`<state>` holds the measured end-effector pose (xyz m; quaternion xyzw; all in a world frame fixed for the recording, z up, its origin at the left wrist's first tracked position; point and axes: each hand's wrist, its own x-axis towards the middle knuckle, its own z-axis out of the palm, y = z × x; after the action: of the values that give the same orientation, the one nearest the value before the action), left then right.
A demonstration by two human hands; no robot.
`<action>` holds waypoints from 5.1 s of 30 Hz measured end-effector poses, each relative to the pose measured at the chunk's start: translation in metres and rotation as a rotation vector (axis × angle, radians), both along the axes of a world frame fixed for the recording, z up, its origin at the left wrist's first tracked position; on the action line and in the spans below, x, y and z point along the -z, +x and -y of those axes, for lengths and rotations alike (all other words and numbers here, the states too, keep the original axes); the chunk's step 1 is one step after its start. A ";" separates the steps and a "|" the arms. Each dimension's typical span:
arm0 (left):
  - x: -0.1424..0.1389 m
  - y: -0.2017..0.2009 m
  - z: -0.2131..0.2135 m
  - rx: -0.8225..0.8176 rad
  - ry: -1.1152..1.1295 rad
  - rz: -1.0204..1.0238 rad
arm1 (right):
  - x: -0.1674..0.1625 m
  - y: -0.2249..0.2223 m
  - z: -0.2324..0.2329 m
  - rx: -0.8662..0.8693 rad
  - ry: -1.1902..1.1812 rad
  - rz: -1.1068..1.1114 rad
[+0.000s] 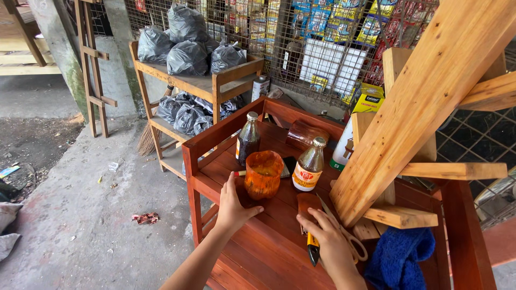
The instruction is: The person pours liquid from a bottle into a small container, then uses a brush to apply the liquid to a wooden table. The person repeatedly dips the brush into the container and applies the liquid to the table surface.
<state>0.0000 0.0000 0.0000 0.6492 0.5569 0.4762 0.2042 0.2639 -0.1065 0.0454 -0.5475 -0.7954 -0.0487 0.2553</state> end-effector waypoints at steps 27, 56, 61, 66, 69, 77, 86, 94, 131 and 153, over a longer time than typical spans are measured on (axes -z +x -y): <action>0.022 -0.122 0.066 -0.305 0.025 -0.192 | 0.047 -0.202 -0.010 -0.301 -0.074 -0.385; 0.024 -0.309 0.195 -0.797 -0.029 -0.173 | 0.055 -0.393 0.006 -0.652 -0.192 -0.270; 0.023 -0.310 0.196 -0.805 -0.054 -0.164 | 0.050 -0.396 0.006 -0.661 -0.211 -0.269; 0.023 -0.310 0.197 -0.810 -0.092 -0.162 | 0.050 -0.395 0.009 -0.660 -0.254 -0.265; 0.021 -0.310 0.194 -0.805 -0.095 -0.173 | 0.049 -0.394 0.008 -0.619 -0.323 -0.209; 0.015 -0.308 0.190 -0.805 -0.084 -0.185 | 0.050 -0.391 0.001 -0.618 -0.345 -0.201; 0.005 -0.305 0.182 -0.781 -0.052 -0.178 | 0.058 -0.390 -0.015 -0.605 -0.299 -0.216; -0.005 -0.311 0.195 -0.804 -0.261 -0.232 | 0.032 -0.398 -0.015 -0.490 -0.204 -0.020; -0.055 -0.081 0.073 -0.045 -0.004 0.056 | -0.105 -0.141 -0.057 -0.266 0.448 -0.635; -0.092 0.104 0.044 -0.043 -0.031 0.261 | -0.140 -0.020 -0.107 -0.256 0.041 -0.569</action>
<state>0.1040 -0.0442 0.0920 0.5665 0.5468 0.5520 0.2748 0.2444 0.0009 0.1854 -0.4292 -0.7534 0.1232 0.4827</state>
